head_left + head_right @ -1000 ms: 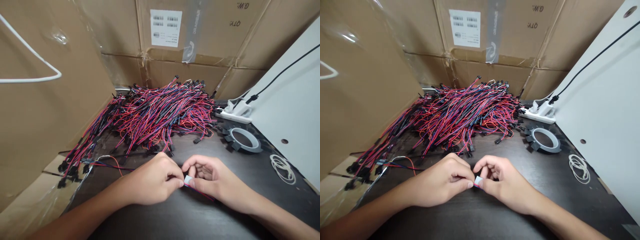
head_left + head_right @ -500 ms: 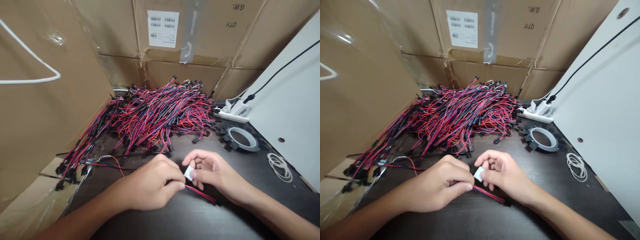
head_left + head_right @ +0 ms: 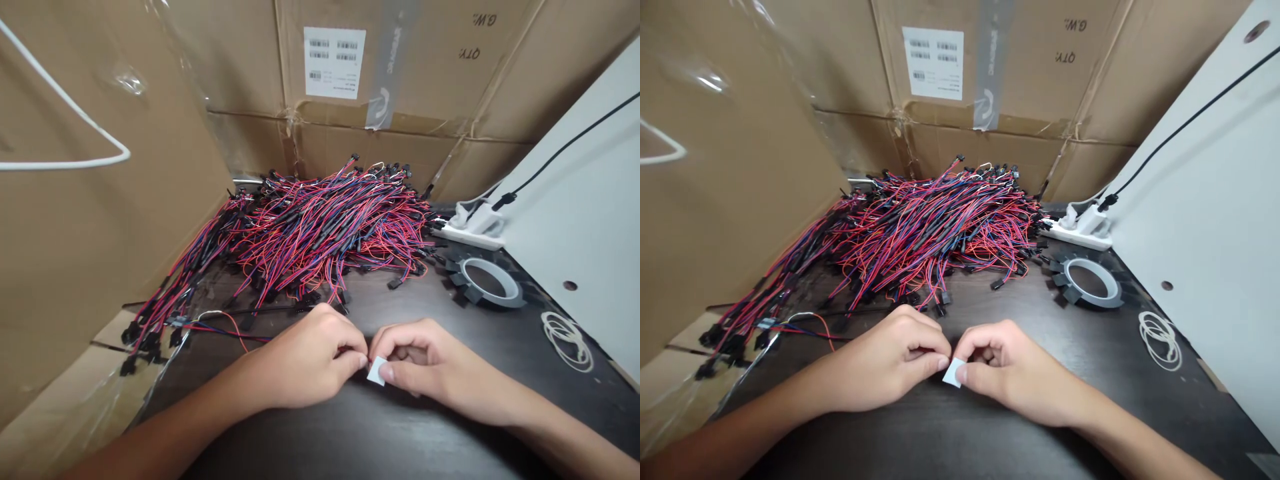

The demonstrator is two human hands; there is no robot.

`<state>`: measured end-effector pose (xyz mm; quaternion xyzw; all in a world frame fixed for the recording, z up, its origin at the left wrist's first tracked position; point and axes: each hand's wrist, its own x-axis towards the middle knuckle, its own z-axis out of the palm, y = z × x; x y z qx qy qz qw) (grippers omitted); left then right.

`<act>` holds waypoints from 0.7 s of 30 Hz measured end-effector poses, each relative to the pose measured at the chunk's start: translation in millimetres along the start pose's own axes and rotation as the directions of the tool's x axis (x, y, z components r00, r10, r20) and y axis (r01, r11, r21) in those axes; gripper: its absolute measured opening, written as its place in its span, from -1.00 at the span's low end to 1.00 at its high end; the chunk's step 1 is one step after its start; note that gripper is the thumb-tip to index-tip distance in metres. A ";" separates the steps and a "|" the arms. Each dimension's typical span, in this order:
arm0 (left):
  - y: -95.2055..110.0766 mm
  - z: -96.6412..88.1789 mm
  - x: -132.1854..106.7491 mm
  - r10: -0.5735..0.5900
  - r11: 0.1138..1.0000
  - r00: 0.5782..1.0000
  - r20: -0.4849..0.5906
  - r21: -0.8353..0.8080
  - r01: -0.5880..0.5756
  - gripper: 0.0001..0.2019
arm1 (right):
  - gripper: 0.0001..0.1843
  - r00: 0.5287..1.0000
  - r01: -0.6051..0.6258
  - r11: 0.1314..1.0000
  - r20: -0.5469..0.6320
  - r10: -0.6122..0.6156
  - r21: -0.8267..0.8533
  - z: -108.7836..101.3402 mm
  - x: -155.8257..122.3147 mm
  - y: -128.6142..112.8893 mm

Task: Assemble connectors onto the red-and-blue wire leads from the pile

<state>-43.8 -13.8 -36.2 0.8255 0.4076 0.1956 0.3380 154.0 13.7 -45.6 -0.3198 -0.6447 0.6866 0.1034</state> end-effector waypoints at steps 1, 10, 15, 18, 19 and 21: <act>0.0 -0.1 0.1 -0.015 1.000 1.000 0.019 0.004 0.015 -0.78 | -0.66 1.000 0.006 1.000 -0.012 -0.006 -0.011 0.1 0.5 1.1; -4.1 -3.2 -1.2 -0.166 0.986 0.986 0.028 -0.011 0.167 -0.83 | -0.67 0.994 -0.044 0.999 -0.100 0.043 -0.001 -2.0 3.1 -1.2; -4.7 -5.2 -1.5 -0.186 0.983 0.983 0.013 0.007 0.186 -0.84 | -0.67 0.993 -0.045 0.999 -0.106 0.047 0.024 -1.4 2.4 -3.5; -3.3 -5.7 -1.6 -0.126 0.991 0.992 0.005 0.037 0.126 -0.83 | -0.69 0.993 -0.041 0.999 -0.113 0.042 0.011 -1.6 3.1 -2.7; -2.8 -5.7 -1.8 -0.092 0.995 0.996 0.007 0.051 0.092 -0.83 | -0.70 0.993 -0.038 0.999 -0.108 0.038 0.004 -1.7 3.2 -2.3; -2.2 -5.5 -2.3 -0.026 0.997 1.000 0.006 0.073 0.026 -0.83 | -0.72 0.996 -0.038 0.999 -0.080 0.037 -0.005 -2.5 3.0 -1.7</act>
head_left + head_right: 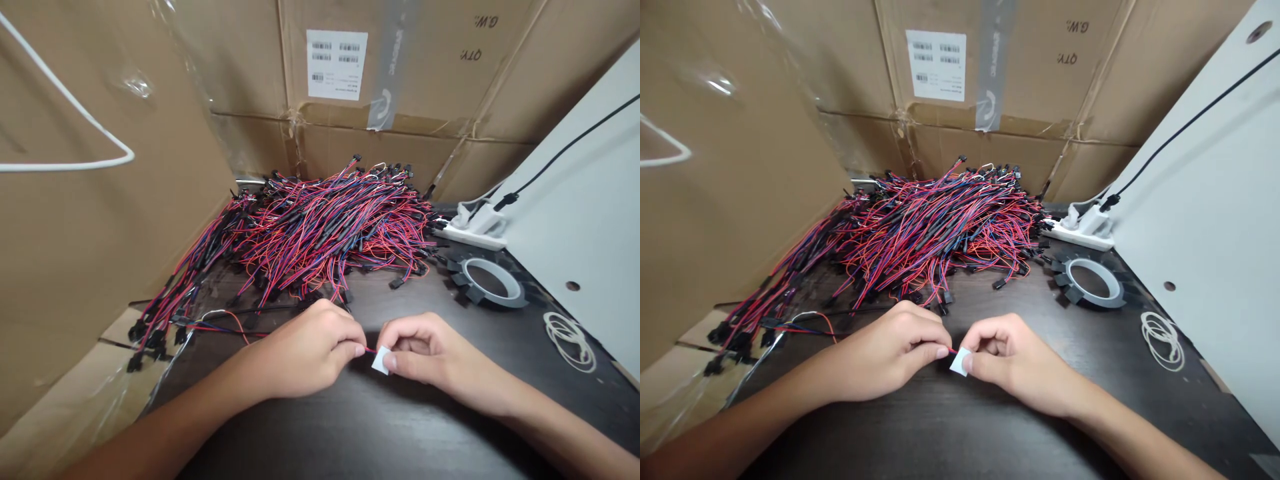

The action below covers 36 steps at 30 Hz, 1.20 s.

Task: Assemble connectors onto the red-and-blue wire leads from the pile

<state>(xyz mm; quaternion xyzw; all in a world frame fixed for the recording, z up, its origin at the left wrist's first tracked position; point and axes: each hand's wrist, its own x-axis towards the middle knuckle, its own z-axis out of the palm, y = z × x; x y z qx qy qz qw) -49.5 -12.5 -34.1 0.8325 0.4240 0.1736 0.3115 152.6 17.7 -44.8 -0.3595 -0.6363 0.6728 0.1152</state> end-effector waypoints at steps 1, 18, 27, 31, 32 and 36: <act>0.1 0.2 -0.3 0.026 1.000 1.000 -0.005 0.008 -0.026 -0.83 | -0.73 1.000 -0.002 1.000 0.023 0.001 0.006 -0.6 -0.4 0.0; 7.1 2.8 -2.2 0.110 0.994 0.994 0.019 0.002 -0.111 -0.80 | -0.75 0.999 0.024 0.994 -0.033 -0.028 -0.105 0.6 -0.2 1.7; 7.4 7.3 -3.1 0.074 0.996 0.997 0.007 0.050 -0.075 -0.78 | -0.75 0.998 -0.005 0.995 -0.065 -0.002 -0.102 2.2 0.4 2.3; 7.0 6.9 -2.1 0.095 0.993 0.996 -0.002 0.072 -0.094 -0.77 | -0.77 0.997 -0.022 0.996 -0.073 0.016 -0.083 2.3 0.2 3.1; 7.0 7.1 -2.1 0.098 0.992 0.995 -0.005 0.078 -0.097 -0.77 | -0.77 0.997 -0.026 0.997 -0.071 0.020 -0.076 2.3 0.2 3.3; 7.2 8.7 -2.6 0.100 0.991 0.995 -0.012 0.094 -0.099 -0.77 | -0.74 0.997 -0.036 0.998 -0.069 0.032 -0.047 2.5 0.4 3.0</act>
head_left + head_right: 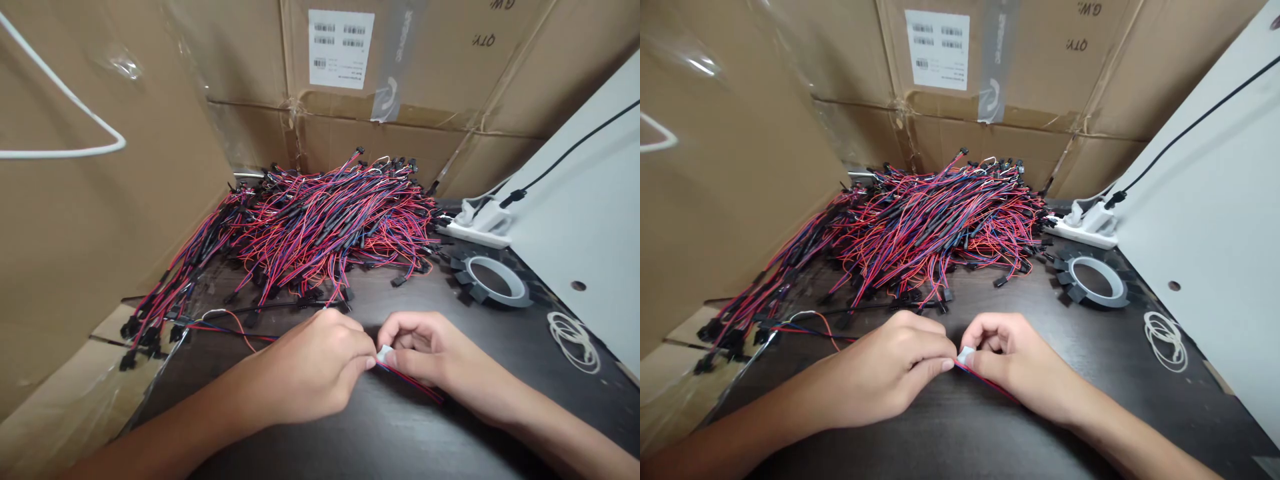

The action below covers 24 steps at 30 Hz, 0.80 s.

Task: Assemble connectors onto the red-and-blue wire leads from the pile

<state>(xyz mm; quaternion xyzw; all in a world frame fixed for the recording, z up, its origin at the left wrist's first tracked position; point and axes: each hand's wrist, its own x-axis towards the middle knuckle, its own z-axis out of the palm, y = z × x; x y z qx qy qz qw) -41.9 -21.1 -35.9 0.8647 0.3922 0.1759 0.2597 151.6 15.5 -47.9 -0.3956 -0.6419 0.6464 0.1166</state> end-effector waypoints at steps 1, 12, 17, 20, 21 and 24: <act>0.0 0.4 -0.2 -0.004 1.000 1.000 -0.002 0.007 0.004 -0.77 | -0.74 1.000 -0.004 1.000 0.000 0.004 0.006 0.0 0.1 -0.3; -1.2 2.7 -0.3 0.005 1.000 1.000 0.001 0.020 -0.005 -0.77 | -0.73 1.000 -0.020 0.999 0.015 0.020 0.037 0.7 0.4 -1.8; -0.7 1.5 -0.3 0.011 0.999 1.000 0.010 0.033 -0.011 -0.76 | -0.74 0.999 -0.034 0.999 0.033 0.033 0.024 0.2 -0.5 -3.8; -0.4 1.2 -0.6 0.000 1.000 1.000 0.012 0.026 -0.001 -0.77 | -0.74 0.998 -0.035 0.999 0.042 0.035 -0.004 0.5 -1.4 -6.0; -0.2 1.1 -0.8 -0.005 1.000 1.000 0.014 0.024 0.005 -0.77 | -0.74 0.998 -0.037 0.999 0.047 0.038 -0.014 0.7 -1.6 -6.7; 0.6 1.1 -1.5 -0.027 0.999 0.999 0.024 0.025 0.026 -0.79 | -0.75 0.997 -0.046 0.999 0.058 0.047 -0.028 0.9 -1.6 -7.5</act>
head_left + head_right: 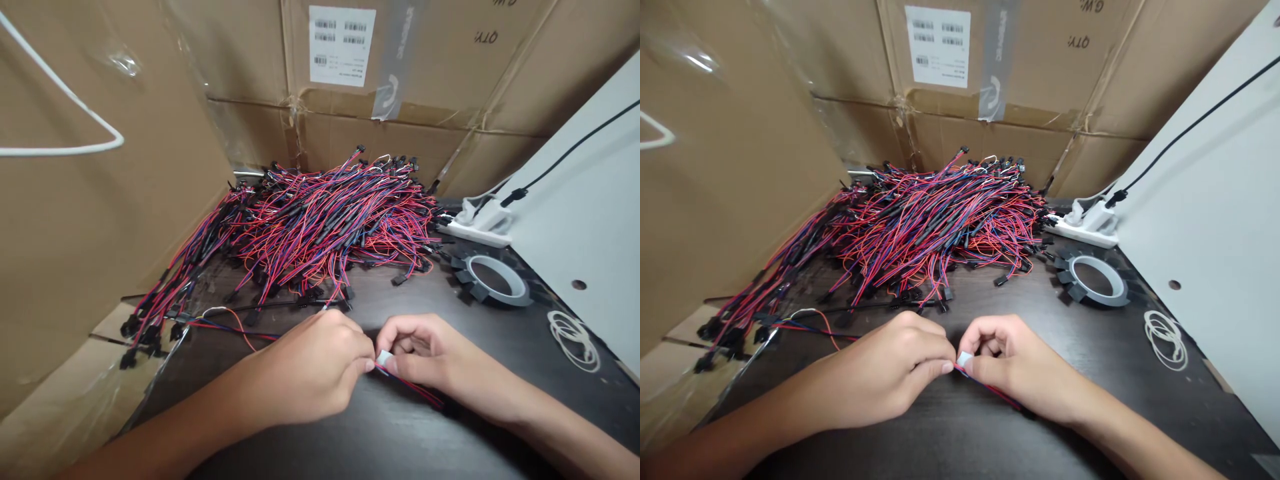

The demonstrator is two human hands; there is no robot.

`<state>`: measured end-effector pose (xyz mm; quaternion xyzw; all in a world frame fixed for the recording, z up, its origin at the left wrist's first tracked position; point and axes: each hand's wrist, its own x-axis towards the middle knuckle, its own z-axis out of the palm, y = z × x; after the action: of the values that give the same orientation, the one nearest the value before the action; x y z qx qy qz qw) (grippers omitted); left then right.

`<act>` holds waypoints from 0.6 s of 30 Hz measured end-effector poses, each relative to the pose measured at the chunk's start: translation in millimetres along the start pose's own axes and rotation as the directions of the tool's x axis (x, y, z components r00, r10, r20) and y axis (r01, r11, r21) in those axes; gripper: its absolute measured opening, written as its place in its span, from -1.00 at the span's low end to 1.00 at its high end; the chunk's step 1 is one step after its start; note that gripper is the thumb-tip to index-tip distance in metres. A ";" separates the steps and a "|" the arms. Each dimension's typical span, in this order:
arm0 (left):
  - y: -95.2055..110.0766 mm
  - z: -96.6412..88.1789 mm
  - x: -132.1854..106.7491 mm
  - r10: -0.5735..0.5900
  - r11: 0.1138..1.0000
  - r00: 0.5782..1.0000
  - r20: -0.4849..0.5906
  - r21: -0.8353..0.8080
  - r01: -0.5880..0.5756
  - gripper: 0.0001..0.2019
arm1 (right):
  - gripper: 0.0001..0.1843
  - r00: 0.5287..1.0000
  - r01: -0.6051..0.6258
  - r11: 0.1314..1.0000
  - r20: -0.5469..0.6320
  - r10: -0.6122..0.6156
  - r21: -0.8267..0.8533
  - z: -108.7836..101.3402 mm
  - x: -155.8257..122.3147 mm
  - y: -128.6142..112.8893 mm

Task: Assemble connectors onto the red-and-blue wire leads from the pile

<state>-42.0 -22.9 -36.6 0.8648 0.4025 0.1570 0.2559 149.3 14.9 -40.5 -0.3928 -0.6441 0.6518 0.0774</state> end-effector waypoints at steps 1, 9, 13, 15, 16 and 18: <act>0.4 0.1 -0.3 -0.009 1.000 1.000 0.007 0.002 0.009 -0.79 | -0.76 1.000 -0.002 1.000 0.003 0.002 -0.003 -0.1 0.1 0.3; 1.4 1.7 -0.3 -0.089 0.996 0.994 0.063 0.012 0.089 -0.81 | -0.84 0.998 0.048 0.999 0.035 -0.048 -0.020 -2.1 1.4 6.8; -0.7 1.7 0.2 -0.099 0.995 0.992 0.083 0.002 0.099 -0.80 | -0.83 0.998 0.061 0.998 0.036 -0.060 -0.018 -1.1 0.9 6.8; -1.7 1.5 0.3 -0.108 0.994 0.989 0.101 -0.012 0.110 -0.79 | -0.82 0.997 0.066 0.998 0.041 -0.065 -0.020 -0.6 0.4 6.7; -2.0 1.5 0.3 -0.114 0.993 0.987 0.113 -0.019 0.117 -0.79 | -0.81 0.997 0.065 0.998 0.046 -0.064 -0.020 -0.4 0.2 6.7; -2.4 1.5 0.4 -0.127 0.991 0.983 0.129 -0.031 0.132 -0.79 | -0.80 0.997 0.058 0.998 0.054 -0.057 -0.018 0.0 -0.1 6.8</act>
<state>-42.5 -21.8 -39.1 0.8397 0.4377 0.0927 0.3078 152.2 13.8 -46.6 -0.3572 -0.6634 0.6532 0.0753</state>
